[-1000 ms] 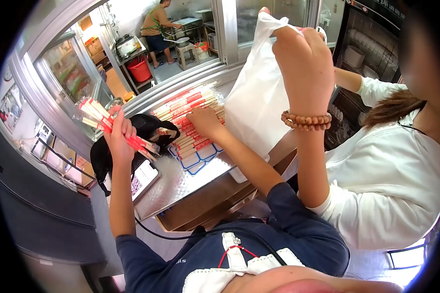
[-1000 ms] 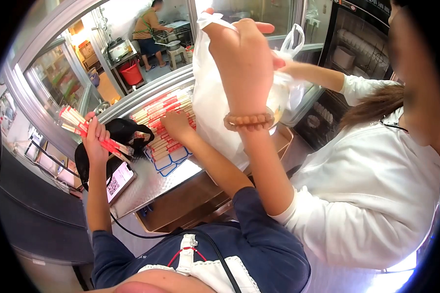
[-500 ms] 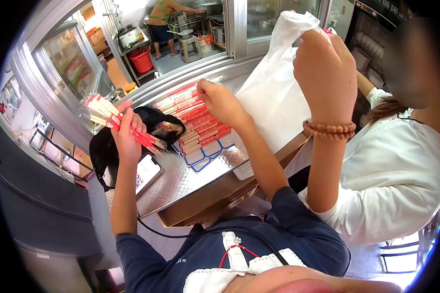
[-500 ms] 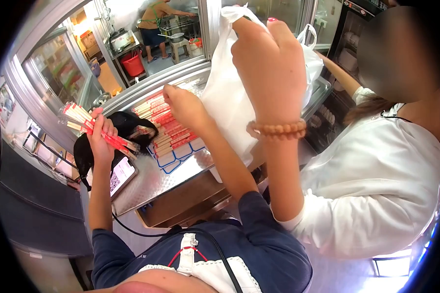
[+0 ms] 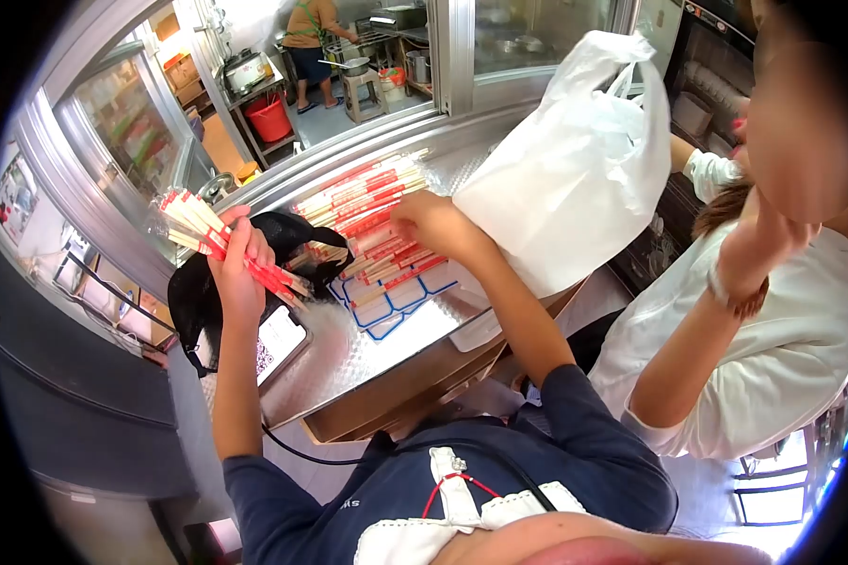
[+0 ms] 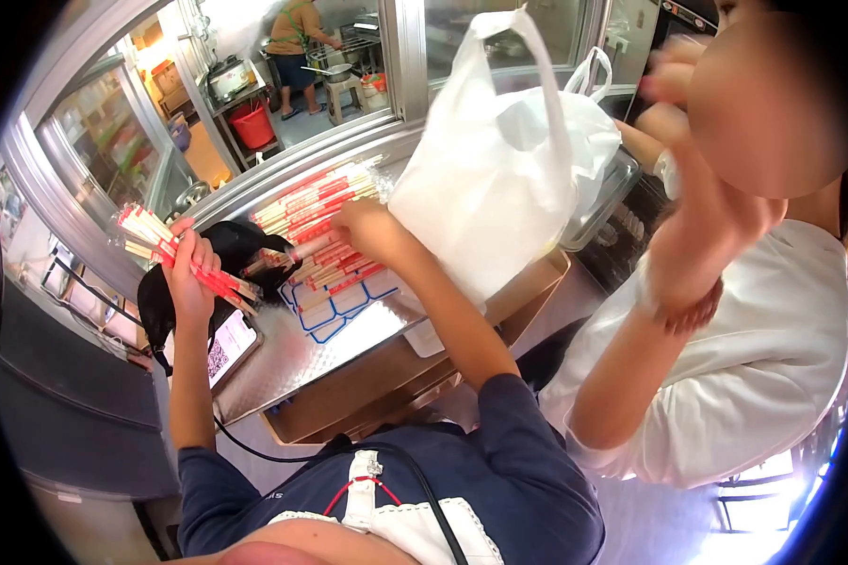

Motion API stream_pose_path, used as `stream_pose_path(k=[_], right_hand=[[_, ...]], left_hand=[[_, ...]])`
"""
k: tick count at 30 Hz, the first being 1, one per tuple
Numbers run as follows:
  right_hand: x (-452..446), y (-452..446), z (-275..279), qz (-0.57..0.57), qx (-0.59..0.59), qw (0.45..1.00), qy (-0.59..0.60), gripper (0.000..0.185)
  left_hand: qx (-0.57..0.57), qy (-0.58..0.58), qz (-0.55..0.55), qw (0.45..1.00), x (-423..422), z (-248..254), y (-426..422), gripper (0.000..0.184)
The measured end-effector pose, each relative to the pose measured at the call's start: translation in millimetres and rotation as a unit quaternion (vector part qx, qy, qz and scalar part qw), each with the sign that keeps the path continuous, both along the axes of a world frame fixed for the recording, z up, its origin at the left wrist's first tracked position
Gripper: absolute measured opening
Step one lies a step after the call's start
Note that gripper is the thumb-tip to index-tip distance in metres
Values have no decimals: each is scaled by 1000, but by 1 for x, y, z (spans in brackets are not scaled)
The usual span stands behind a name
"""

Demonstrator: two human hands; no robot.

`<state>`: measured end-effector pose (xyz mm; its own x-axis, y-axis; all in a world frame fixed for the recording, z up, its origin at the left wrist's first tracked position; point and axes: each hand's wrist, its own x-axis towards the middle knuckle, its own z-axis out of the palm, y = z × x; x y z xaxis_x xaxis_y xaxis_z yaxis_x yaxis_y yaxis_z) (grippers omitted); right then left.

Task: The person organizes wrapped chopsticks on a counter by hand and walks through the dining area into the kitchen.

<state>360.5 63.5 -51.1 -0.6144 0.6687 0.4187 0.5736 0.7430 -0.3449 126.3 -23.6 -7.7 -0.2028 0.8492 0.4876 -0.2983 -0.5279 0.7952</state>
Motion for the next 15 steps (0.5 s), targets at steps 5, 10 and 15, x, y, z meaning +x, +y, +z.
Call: stream_pose_path(k=[5,10,15], right_hand=[[-14,-22,16,-17,66,990,123,15],[-40,-48,52,71,151,943,289,17],[-43,-60,76,209,-29,929,305,19]], left_hand=[[-4,17,31,999,4,0,1,15],[27,51,34,998,17,1,1,21],[130,245,11,961,25,0,3,45]])
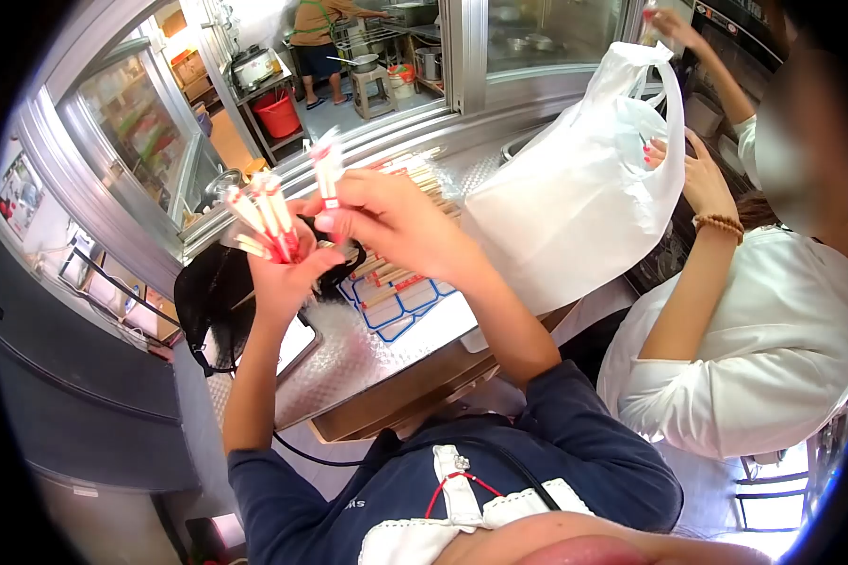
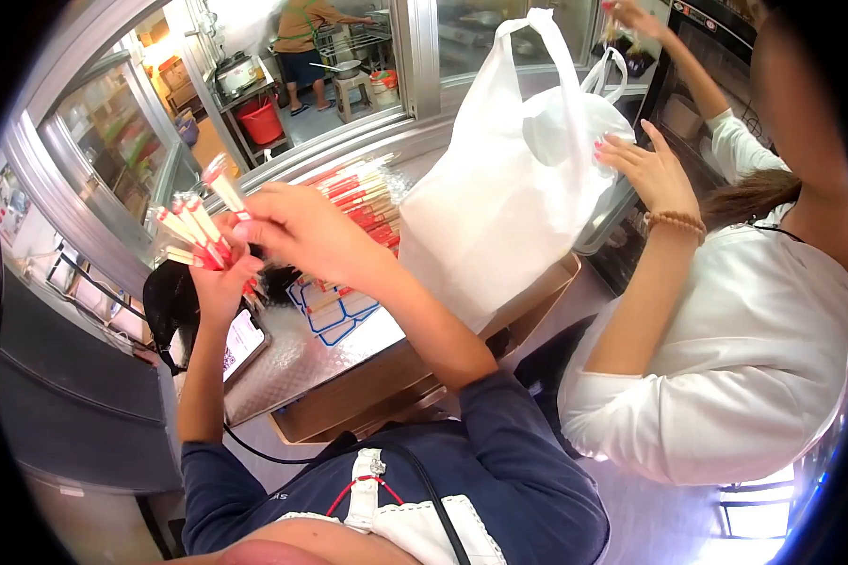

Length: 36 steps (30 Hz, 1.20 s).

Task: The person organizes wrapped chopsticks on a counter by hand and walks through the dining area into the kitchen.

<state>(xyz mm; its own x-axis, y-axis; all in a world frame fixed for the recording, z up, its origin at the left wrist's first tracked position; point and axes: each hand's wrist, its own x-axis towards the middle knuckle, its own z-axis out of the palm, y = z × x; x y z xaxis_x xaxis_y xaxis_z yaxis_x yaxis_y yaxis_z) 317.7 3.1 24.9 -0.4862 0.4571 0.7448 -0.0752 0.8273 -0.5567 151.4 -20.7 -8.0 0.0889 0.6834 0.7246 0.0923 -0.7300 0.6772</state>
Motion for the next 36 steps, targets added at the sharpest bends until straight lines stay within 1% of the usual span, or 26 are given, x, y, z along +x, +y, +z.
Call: stream_pose_path(k=[1,2,3,5,6,7,8,9,10,11,12,15,18,21,24,27,30,33,34,36], right_hand=[[-2,-2,2,49,-15,999,14,19],[1,-3,8,54,3,996,-73,20],[0,-3,5,77,-18,996,-52,20],[-4,2,-5,121,-56,991,-10,21],[-2,6,-7,184,-101,977,23,21],[0,10,-10,220,-185,957,49,21],[4,14,-12,114,-175,978,22,23],[8,18,-16,7,-164,986,-4,25],[10,27,-32,-87,-105,987,-86,27],[13,39,-55,-180,-44,969,-166,28],[14,47,-71,-269,17,932,-243,30],[15,48,-84,-290,-31,862,-414,34],[16,58,-93,-308,-25,871,-381,30],[11,61,-89,-311,-56,863,-394,22],[8,64,-87,-330,-8,844,-424,16],[12,65,-85,-328,61,870,-362,15],[20,63,-77,-359,122,861,-340,17],[21,59,-68,-372,115,868,-309,20],[19,61,-69,-372,108,867,-314,21],[14,67,-72,-407,135,861,-275,22]], left_hand=[[-42,-111,-43,992,18,3,-5,43],[-38,-47,-8,998,15,4,-5,40],[-34,17,26,999,10,5,-5,37],[-79,7,46,996,8,3,-5,33],[-101,3,56,993,7,2,-4,31],[-101,-9,65,993,7,3,-3,25],[-101,-20,75,992,6,3,-1,19],[-101,-32,85,991,6,4,0,13],[-77,-51,77,993,4,5,2,12],[-54,-69,69,994,3,6,6,10],[-32,-88,61,994,3,7,8,9],[-33,-124,72,989,4,13,10,11],[-27,-119,55,991,0,13,11,13],[-52,-115,56,990,-1,13,8,13],[-76,-104,64,990,-4,11,3,13],[-78,-101,82,988,-7,13,4,12],[-69,-106,82,989,-12,18,2,14],[-64,-128,79,986,-14,16,2,15],[-68,-131,78,986,-13,15,2,15],[-65,-133,78,986,-15,13,2,15]])
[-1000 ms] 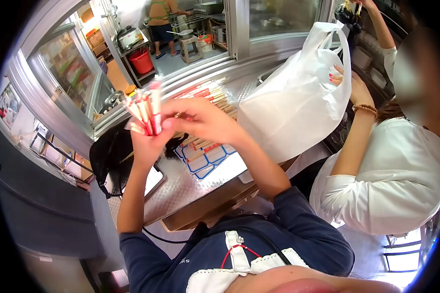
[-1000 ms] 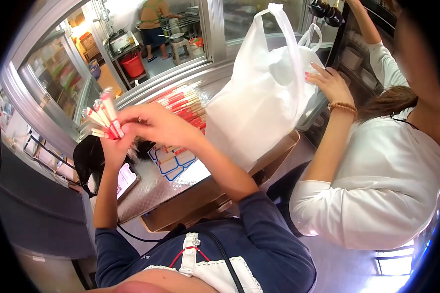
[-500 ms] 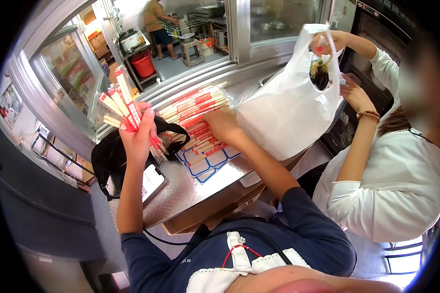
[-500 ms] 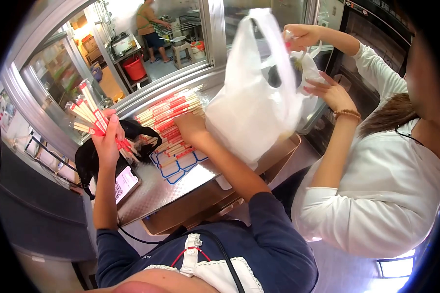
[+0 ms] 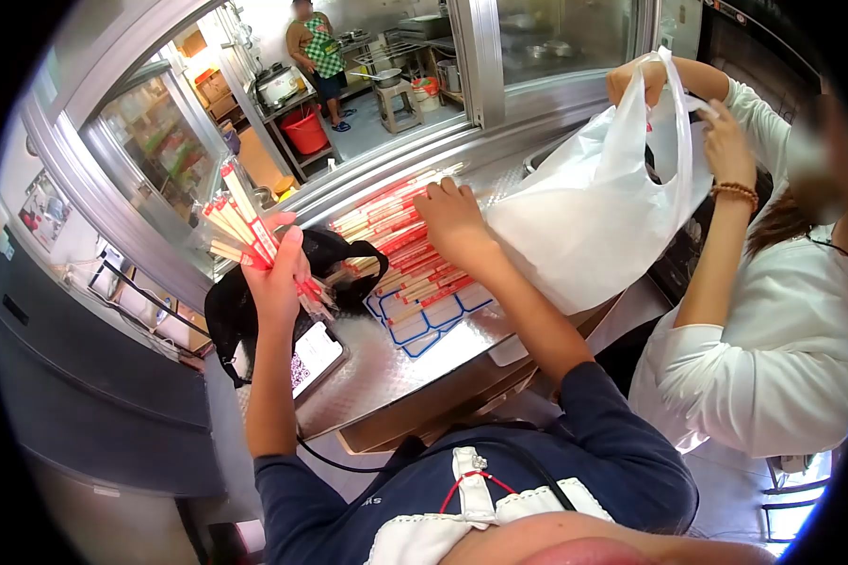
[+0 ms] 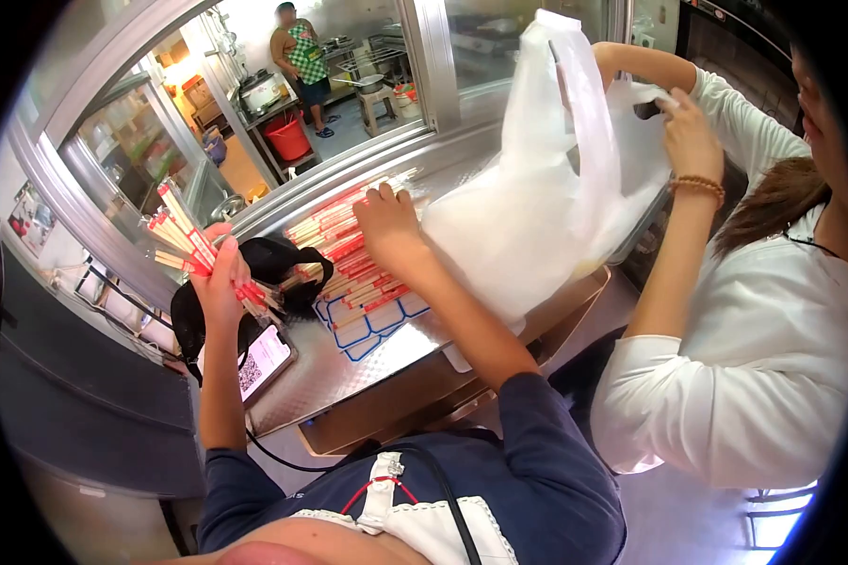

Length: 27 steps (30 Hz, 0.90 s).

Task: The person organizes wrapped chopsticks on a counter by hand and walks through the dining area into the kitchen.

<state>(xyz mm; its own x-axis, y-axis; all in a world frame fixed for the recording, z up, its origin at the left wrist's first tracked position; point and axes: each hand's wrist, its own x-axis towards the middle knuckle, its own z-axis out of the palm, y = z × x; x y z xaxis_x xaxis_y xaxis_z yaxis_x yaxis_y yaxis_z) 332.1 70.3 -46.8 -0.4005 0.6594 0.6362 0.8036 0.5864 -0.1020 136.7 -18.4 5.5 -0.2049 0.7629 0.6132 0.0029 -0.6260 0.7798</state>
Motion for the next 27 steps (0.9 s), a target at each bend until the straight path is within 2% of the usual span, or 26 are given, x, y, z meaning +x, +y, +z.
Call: stream_pose_path(k=[4,7,8,11,12,15,16,18,19,21,23,24,27], right_hand=[[-5,5,12,-38,110,993,3,31],[-7,-5,35,-68,156,985,19,31],[-8,-9,43,-78,148,985,42,26],[-7,-27,62,94,11,970,224,19],[-6,-32,70,222,-87,920,312,12],[-29,-39,63,419,-200,793,394,7],[-39,-39,58,431,-226,770,413,7],[-51,-46,59,443,-307,723,431,8],[-53,-49,59,494,-341,666,442,9],[-59,-55,59,435,-250,751,430,9],[-62,-57,59,454,-199,744,449,8],[-63,-58,58,463,-174,739,457,8],[-56,-46,48,456,-217,744,438,12]], left_hand=[[-2,-18,2,1000,-3,3,-3,15],[9,-32,-3,999,-9,4,-3,13],[13,-32,1,999,-11,4,-2,14],[13,-34,3,999,-13,3,2,17],[9,-33,4,999,-13,4,2,19],[36,-45,-55,997,-13,1,5,21],[50,-53,-84,994,-11,0,6,21],[46,-26,-66,996,1,-2,6,24],[44,-12,-56,997,3,-2,7,25],[39,4,-23,999,0,-6,13,25],[40,10,5,999,2,-3,13,22],[37,-9,31,999,6,-1,11,15],[20,-74,59,995,8,4,11,11]])
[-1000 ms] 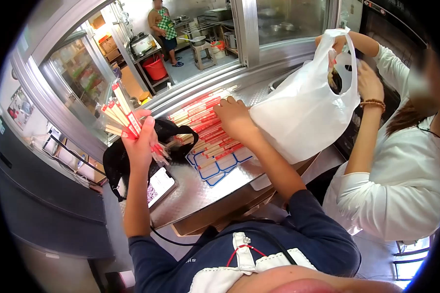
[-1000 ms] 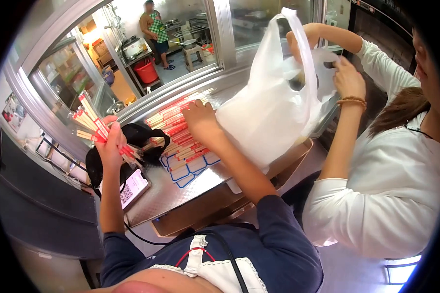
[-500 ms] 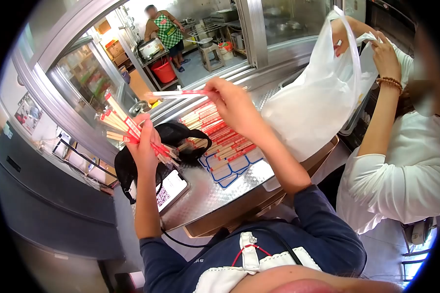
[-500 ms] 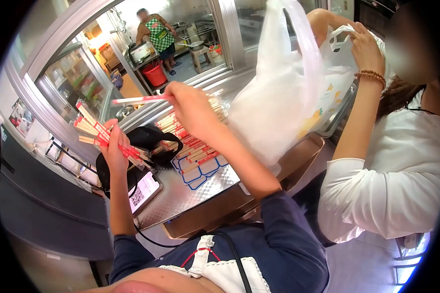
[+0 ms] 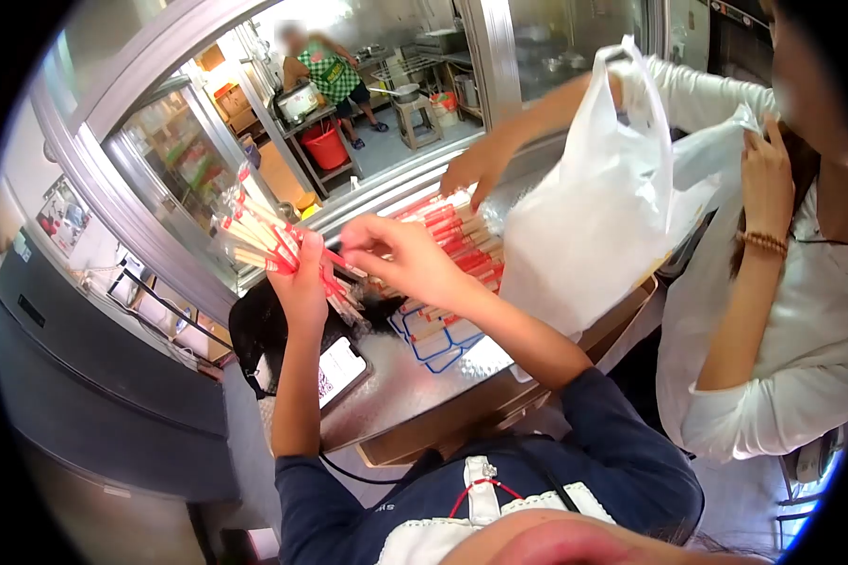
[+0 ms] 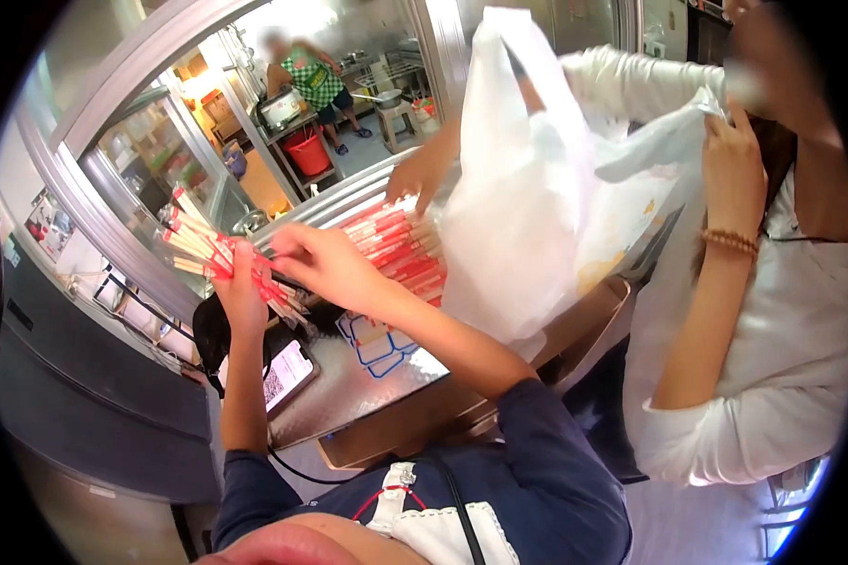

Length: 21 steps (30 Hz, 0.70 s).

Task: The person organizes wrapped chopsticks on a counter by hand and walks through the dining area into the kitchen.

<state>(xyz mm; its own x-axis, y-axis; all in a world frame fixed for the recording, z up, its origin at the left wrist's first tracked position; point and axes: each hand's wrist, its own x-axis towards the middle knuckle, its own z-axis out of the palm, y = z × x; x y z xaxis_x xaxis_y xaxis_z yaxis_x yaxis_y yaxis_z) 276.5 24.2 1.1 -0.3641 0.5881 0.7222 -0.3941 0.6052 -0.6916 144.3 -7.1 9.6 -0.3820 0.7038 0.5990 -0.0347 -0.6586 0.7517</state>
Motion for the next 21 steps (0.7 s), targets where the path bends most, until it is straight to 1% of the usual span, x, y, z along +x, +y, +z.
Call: stream_pose_path(k=[1,2,3,4,5,8,9,12,15,16,18,20,21], right_hand=[[9,10,-5,-82,108,988,-77,15],[20,22,-14,-137,186,955,-187,24],[28,29,-24,-217,172,916,-290,24],[32,41,-36,-242,157,871,-398,25],[36,49,-47,-238,118,851,-454,29],[40,60,-71,-240,75,814,-524,29],[40,58,-76,-272,138,800,-516,28],[41,57,-72,-280,144,794,-520,27],[39,61,-74,-295,157,786,-521,24],[39,63,-72,-295,156,789,-515,23],[40,61,-75,-286,147,798,-510,21],[43,66,-73,-256,146,821,-488,20],[45,68,-72,-242,145,833,-477,19]], left_hand=[[10,15,-3,1000,-5,-1,1,11],[24,13,13,1000,-5,2,2,11],[35,10,29,999,-3,5,1,12],[41,9,43,998,-2,6,-1,13],[35,23,51,998,-6,5,-1,16],[62,28,41,997,-10,4,1,16],[78,27,23,996,-12,3,2,16],[56,43,26,997,-11,3,4,15],[61,90,-29,994,-17,-1,8,16],[66,101,-41,992,-17,0,8,16],[48,103,-16,993,-15,0,2,18],[50,113,6,992,-18,2,7,19],[53,92,10,994,-18,0,10,18]])
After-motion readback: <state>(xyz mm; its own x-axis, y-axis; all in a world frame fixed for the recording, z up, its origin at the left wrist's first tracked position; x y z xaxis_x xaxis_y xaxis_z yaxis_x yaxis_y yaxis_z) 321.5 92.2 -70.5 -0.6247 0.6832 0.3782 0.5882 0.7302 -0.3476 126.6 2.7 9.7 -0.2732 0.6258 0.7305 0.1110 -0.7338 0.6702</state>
